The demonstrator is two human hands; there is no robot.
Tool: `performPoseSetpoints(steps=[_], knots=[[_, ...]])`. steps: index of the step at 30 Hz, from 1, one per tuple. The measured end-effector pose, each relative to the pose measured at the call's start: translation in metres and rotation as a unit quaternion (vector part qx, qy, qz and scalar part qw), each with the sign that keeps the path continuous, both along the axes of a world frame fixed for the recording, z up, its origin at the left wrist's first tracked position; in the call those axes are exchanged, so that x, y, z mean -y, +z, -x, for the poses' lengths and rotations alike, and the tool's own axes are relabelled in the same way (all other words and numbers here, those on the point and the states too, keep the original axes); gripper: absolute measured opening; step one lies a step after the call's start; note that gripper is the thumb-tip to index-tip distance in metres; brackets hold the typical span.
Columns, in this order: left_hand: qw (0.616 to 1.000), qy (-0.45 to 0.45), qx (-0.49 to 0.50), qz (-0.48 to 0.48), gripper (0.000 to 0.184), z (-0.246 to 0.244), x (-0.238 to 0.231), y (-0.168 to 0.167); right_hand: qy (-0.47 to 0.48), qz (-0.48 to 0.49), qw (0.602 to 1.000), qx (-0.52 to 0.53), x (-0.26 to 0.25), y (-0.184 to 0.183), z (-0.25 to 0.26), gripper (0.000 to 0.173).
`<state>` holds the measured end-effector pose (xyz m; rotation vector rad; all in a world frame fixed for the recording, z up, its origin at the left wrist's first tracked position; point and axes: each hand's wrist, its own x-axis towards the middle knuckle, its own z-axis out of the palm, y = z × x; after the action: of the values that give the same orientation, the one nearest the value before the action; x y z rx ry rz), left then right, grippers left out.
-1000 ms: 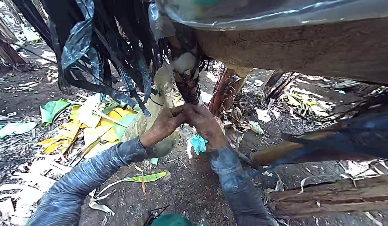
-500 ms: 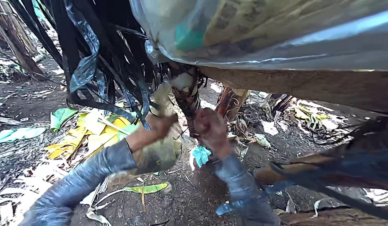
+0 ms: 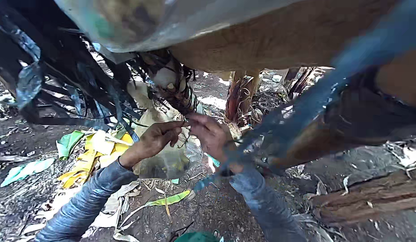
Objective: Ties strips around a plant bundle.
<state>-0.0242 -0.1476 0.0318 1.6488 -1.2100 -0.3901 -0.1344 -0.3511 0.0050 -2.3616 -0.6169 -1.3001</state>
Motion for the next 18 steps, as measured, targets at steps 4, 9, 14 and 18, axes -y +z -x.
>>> performPoseSetpoints(steps=[4,9,14,18], knots=[[0.988,0.033,0.15,-0.011,0.017,0.001,0.004,0.006,0.033,-0.072,0.994,-0.072,0.001,0.013,-0.022,0.016],[0.92,0.185,0.345,-0.006,0.019,0.002,0.006,-0.002,-0.005,-0.113,0.992,-0.06,-0.01,0.015,-0.025,0.019],[0.849,0.27,0.451,0.059,0.022,-0.011,0.018,-0.016,0.031,-0.18,0.982,-0.042,-0.005,0.018,-0.049,0.023],[0.778,0.291,0.53,0.172,0.015,-0.023,0.032,-0.021,0.038,-0.206,0.976,-0.055,-0.006,0.021,-0.05,0.022]])
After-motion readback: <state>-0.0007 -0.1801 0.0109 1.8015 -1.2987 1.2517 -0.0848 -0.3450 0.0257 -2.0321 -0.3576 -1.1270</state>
